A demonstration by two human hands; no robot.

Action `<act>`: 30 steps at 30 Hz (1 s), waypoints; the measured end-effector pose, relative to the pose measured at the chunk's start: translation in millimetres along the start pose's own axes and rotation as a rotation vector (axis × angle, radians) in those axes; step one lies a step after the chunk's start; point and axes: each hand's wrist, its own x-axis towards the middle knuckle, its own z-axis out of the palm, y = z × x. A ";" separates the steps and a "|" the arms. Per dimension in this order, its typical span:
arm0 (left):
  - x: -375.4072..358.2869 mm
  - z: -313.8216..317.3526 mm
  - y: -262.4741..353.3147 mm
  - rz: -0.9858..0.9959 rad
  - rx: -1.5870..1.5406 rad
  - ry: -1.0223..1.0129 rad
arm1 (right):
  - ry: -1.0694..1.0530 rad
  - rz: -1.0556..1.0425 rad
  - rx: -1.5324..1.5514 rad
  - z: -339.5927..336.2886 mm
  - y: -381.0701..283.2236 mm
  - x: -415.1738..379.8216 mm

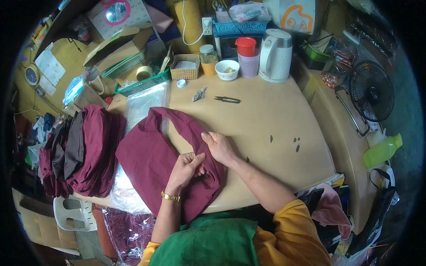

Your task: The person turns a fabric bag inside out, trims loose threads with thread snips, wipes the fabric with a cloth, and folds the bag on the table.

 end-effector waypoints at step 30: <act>-8.5 11.4 4.0 0.031 0.247 0.036 | 0.086 0.030 0.062 -1.7 -9.0 -6.8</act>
